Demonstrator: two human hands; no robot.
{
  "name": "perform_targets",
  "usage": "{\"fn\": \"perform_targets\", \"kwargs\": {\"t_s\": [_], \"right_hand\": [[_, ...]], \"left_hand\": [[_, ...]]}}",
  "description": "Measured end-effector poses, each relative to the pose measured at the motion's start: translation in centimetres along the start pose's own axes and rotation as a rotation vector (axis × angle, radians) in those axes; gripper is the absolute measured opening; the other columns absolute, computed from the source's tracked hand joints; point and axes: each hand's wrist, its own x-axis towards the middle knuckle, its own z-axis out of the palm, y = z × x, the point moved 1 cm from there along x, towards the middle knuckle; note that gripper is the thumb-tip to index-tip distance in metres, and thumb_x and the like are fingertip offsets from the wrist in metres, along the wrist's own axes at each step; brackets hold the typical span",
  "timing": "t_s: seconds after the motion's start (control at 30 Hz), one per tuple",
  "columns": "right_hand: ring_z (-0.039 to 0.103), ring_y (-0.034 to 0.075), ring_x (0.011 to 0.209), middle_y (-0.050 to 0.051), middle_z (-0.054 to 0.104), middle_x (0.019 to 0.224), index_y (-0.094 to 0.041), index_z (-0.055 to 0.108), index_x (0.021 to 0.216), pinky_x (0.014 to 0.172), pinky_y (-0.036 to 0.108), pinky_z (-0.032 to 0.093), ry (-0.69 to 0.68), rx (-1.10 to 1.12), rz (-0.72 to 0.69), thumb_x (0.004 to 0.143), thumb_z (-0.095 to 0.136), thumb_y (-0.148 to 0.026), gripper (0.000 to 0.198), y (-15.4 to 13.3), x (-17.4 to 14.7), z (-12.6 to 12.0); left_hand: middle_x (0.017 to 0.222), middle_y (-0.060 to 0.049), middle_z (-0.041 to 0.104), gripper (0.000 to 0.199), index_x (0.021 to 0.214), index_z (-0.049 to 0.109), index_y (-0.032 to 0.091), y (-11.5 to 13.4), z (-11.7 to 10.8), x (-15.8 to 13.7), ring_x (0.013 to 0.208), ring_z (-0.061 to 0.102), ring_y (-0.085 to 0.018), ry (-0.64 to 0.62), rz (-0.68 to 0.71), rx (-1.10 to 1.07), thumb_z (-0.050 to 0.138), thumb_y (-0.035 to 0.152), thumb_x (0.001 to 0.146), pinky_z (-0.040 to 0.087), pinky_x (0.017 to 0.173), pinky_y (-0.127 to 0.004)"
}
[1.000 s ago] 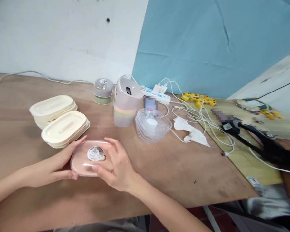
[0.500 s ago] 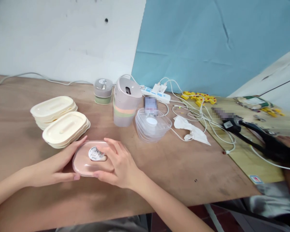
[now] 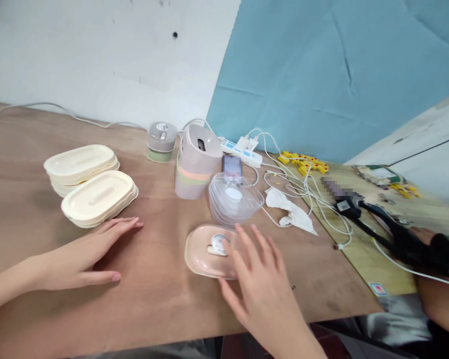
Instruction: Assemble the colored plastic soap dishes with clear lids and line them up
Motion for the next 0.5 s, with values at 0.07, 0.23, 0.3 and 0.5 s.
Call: {"fn": "perform_targets", "kwargs": {"t_s": [0.07,0.23,0.3,0.5], "right_hand": [[0.04,0.048,0.13,0.021,0.046,0.142,-0.02,0.056,0.121,0.089,0.066,0.043,0.036,-0.081,0.077,0.086,0.05,-0.033,0.038,0.8,-0.4,-0.8],[0.047,0.04,0.127,0.017,0.05,0.136,-0.028,0.049,0.125,0.092,0.061,0.045,0.21,0.051,0.165,0.087,0.048,-0.024,0.038,0.0,2.1,-2.0],[0.05,0.038,0.124,0.015,0.054,0.13,-0.03,0.047,0.125,0.094,0.059,0.045,0.281,0.12,0.142,0.088,0.048,-0.022,0.038,-0.8,4.0,-2.1],[0.055,0.035,0.115,0.016,0.059,0.124,-0.019,0.05,0.121,0.093,0.055,0.047,0.338,0.181,0.14,0.088,0.049,-0.022,0.033,-0.9,11.2,-1.3]], "left_hand": [[0.152,-0.013,0.036,0.075,0.151,0.02,0.024,-0.1,0.0,0.1,0.142,0.03,-0.032,0.006,0.017,0.002,0.058,0.038,0.089,0.033,0.113,-0.051],[0.146,-0.007,0.045,0.057,0.144,0.034,0.03,0.0,-0.4,0.6,0.138,0.035,-0.031,0.005,0.095,0.002,0.055,0.034,0.092,0.038,0.11,-0.049],[0.14,-0.005,0.05,0.047,0.138,0.042,0.031,0.2,-0.6,0.7,0.134,0.039,-0.029,0.007,0.141,-0.014,0.052,0.029,0.092,0.043,0.106,-0.046],[0.122,-0.005,0.061,0.035,0.12,0.053,0.031,1.1,-1.6,0.6,0.125,0.048,-0.03,0.214,0.213,0.13,0.046,0.014,0.09,0.043,0.101,-0.046]]}}
